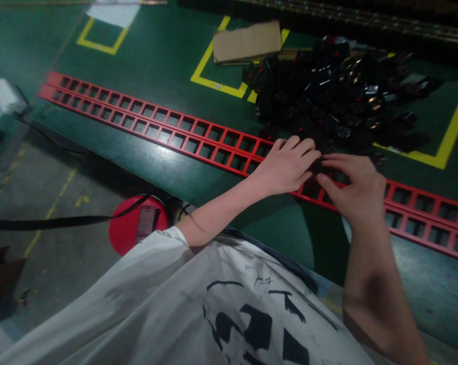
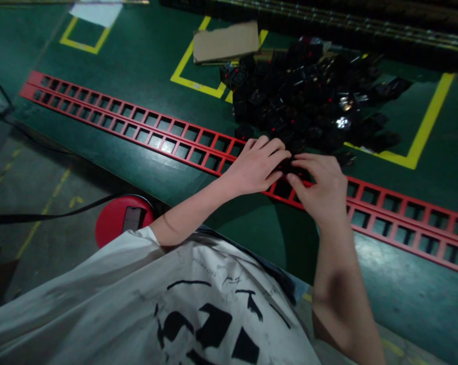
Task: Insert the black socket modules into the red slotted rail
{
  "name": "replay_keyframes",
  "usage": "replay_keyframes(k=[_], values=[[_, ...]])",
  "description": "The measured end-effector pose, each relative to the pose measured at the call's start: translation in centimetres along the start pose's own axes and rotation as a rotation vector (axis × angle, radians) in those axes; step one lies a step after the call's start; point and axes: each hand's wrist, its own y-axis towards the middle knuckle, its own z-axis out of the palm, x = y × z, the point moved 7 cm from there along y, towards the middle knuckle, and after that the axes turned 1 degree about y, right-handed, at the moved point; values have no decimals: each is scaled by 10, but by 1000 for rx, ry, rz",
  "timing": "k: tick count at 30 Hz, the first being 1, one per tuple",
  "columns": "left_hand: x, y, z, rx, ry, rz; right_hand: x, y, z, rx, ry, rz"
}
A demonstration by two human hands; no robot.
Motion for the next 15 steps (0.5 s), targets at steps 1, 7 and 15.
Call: replay_keyframes(k=[1, 7, 15], values=[[-1, 0, -1, -2, -2, 0, -1, 0, 1, 10, 5, 15], [0, 0, -3, -23, 2, -59, -7, -2, 3, 55, -18, 77], [7, 1, -5, 7, -9, -51, -11, -3, 2, 13, -141, 52]])
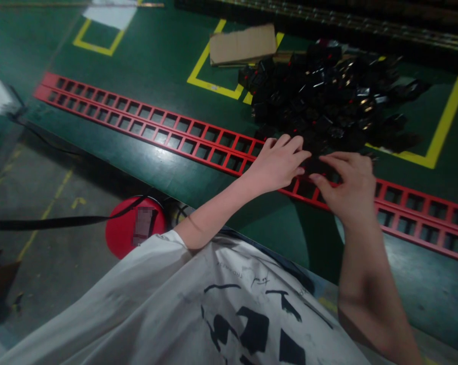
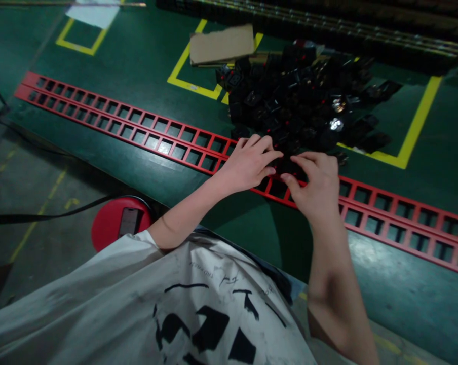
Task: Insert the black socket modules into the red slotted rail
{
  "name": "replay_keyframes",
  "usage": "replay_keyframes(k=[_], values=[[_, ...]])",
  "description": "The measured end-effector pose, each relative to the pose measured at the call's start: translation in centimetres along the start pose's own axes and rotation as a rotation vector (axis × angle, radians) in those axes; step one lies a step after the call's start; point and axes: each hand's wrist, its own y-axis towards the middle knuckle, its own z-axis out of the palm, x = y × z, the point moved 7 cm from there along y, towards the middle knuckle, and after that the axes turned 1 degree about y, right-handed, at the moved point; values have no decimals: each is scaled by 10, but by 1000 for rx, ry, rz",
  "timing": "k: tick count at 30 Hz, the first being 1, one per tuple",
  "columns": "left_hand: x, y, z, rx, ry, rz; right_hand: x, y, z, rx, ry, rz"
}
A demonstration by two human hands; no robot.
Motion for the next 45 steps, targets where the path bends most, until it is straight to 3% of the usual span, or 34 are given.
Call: replay_keyframes(k=[5, 10, 12, 14, 16, 18, 21, 23, 26, 28, 29, 31, 35, 39, 42, 45], values=[[6, 1, 1, 39, -26, -10, -2, 0, 4, 38, 59, 9], [3, 3, 1, 4, -1, -29, -4, 0, 6, 71, 98, 62], [-4, -8, -4, -64, 4, -17, -4, 0, 6, 72, 106, 73], [-14, -36, -10, -171, -13, 7, -4, 0, 5, 77, 109, 78], [-22, -84, -13, -287, -68, 35, -3, 1, 5, 87, 110, 87], [-20, -151, -13, -448, -95, 33, -3, 1, 5, 94, 106, 94], [9, -262, -5, -579, 40, -111, -2, 2, 4, 87, 83, 86], [61, -333, 0, -542, 178, -531, -1, 2, 3, 73, 69, 70], [139, -423, 5, -331, 309, -1135, -1, 3, 3, 62, 72, 60], [176, -467, 9, -175, 285, -1457, -1, 3, 3, 59, 78, 63], [189, -480, 14, -88, 237, -1536, -1, 3, 3, 57, 79, 64], [206, -494, 22, 35, 170, -1554, 0, 3, 2, 48, 80, 61], [224, -511, 29, 141, 165, -1572, 1, 3, 1, 36, 79, 53], [232, -513, 26, 262, 172, -1587, -1, 3, 3, 57, 73, 71], [220, -489, 16, 364, 257, -1521, -1, 3, 3, 49, 69, 59], [182, -434, 0, 464, 393, -1252, -1, 3, 2, 39, 52, 52]])
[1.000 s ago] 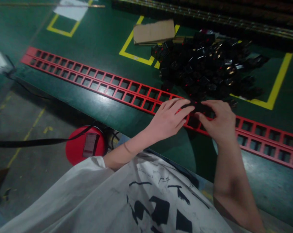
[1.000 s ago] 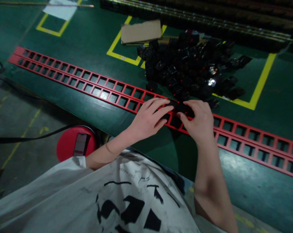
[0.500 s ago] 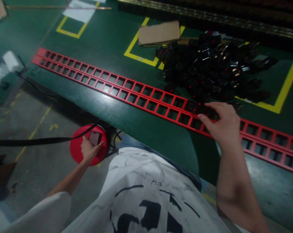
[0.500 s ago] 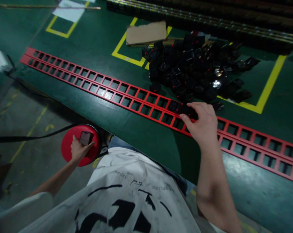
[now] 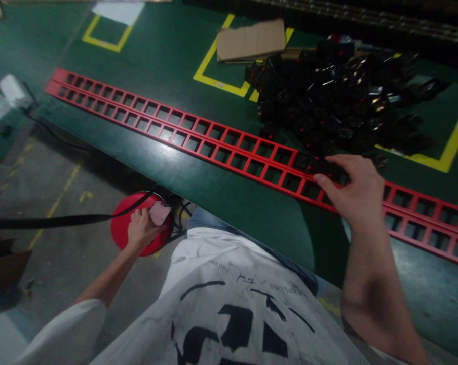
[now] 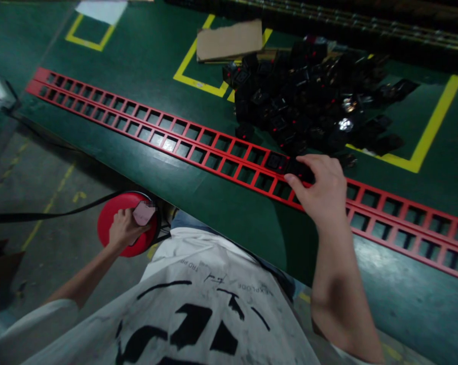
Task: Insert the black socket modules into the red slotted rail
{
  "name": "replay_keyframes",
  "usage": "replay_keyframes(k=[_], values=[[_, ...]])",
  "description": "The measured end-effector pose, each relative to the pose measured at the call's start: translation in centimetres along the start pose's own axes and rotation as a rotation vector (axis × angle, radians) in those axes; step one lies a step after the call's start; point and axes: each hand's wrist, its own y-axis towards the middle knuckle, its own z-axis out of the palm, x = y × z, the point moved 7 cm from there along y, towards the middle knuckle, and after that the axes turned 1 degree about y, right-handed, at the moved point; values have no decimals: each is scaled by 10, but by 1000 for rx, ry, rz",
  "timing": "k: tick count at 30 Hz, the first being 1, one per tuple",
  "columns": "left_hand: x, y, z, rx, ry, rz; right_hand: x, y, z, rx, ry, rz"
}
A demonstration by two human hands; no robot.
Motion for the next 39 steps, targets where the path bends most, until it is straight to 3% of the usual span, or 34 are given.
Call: replay_keyframes(k=[4, 6, 9, 14, 19, 31, 34, 39], values=[[-56, -52, -71, -119, 153, 199, -1, 0, 2, 14, -18, 6], [-75, -75, -97, -140, 191, 284, -2, 0, 2, 12, -18, 3], [-91, -100, -119, -182, 234, 367, -3, 0, 2, 6, -19, 5], [-104, -122, -140, -382, 153, 505, 1, 0, 0, 52, 15, 48], [-113, -135, -154, -473, 106, 573, 5, 0, -1, 102, 20, 102], [-117, -139, -161, -493, 82, 606, 5, 0, -1, 62, 30, 49], [-117, -138, -153, -463, 76, 610, 4, 0, -1, 41, 26, 27], [-111, -132, -125, -311, 4, 556, 2, 1, 1, 70, -20, 27]])
